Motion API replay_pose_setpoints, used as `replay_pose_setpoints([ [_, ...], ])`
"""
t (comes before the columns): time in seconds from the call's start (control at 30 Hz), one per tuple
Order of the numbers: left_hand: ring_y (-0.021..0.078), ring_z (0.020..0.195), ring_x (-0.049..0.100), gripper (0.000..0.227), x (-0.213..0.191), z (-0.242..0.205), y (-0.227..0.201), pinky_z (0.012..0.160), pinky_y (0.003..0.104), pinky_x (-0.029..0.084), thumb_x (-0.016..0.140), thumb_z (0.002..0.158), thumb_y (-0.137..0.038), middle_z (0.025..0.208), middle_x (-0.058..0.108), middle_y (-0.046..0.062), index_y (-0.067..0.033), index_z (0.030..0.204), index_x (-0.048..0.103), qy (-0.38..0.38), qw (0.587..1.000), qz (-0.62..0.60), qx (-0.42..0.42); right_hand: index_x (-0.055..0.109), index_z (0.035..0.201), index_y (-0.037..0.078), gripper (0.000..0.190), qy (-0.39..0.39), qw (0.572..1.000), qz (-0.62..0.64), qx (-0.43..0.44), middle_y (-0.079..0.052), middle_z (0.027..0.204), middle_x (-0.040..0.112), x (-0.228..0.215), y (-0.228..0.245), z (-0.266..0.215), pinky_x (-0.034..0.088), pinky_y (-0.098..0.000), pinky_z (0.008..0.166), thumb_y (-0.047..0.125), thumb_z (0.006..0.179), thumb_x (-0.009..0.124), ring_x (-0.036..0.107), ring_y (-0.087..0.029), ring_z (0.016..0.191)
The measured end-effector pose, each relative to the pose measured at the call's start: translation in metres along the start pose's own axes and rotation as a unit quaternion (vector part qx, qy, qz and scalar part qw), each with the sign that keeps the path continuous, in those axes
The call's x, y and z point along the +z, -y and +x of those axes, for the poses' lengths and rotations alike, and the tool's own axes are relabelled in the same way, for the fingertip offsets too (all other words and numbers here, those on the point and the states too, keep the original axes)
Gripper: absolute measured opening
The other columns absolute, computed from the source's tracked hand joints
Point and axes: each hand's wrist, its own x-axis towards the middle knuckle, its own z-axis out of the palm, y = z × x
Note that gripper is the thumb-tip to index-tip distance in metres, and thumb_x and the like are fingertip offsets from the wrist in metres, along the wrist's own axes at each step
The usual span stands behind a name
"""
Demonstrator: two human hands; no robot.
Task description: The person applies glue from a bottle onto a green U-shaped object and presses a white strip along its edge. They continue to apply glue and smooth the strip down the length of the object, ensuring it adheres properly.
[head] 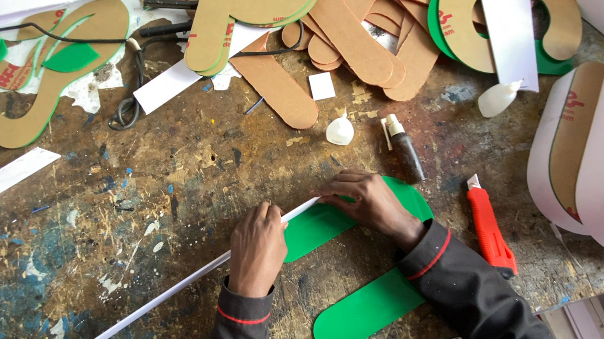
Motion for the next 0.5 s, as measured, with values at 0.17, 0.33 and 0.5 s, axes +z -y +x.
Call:
replay_pose_setpoints([
  [0.17,0.0310,0.104,0.075,0.012,-0.012,-0.005,-0.010,0.084,0.045,0.060,0.074,0.104,-0.020,0.107,0.071,0.008,-0.0101,0.109,0.072,0.007,0.999,0.037,-0.005,0.086,0.102,0.009,0.011,-0.017,0.999,0.024,0.043,-0.015,0.093,0.086,0.002,-0.012,-0.004,0.065,-0.0514,0.079,0.020,0.099,0.089,0.081,-0.042,0.084],
  [0.33,0.0285,0.110,0.074,0.010,-0.026,-0.002,-0.021,0.091,0.044,0.058,0.068,0.107,-0.008,0.115,0.074,0.010,-0.0082,0.114,0.076,0.066,0.997,0.022,-0.042,0.089,0.100,0.013,0.009,-0.002,0.996,0.036,0.081,-0.012,0.089,0.087,0.000,-0.009,0.004,0.066,-0.0495,0.078,0.019,0.094,0.093,0.083,-0.040,0.083],
  [0.5,0.0242,0.100,0.065,0.019,-0.023,-0.009,-0.024,0.087,0.040,0.057,0.074,0.103,-0.010,0.113,0.066,0.009,-0.0076,0.121,0.071,0.014,0.997,0.078,-0.009,0.087,0.120,0.014,0.022,0.040,0.998,-0.004,0.038,0.000,0.110,0.088,-0.005,-0.022,-0.007,0.060,-0.0344,0.085,0.015,0.098,0.091,0.077,-0.020,0.089],
])
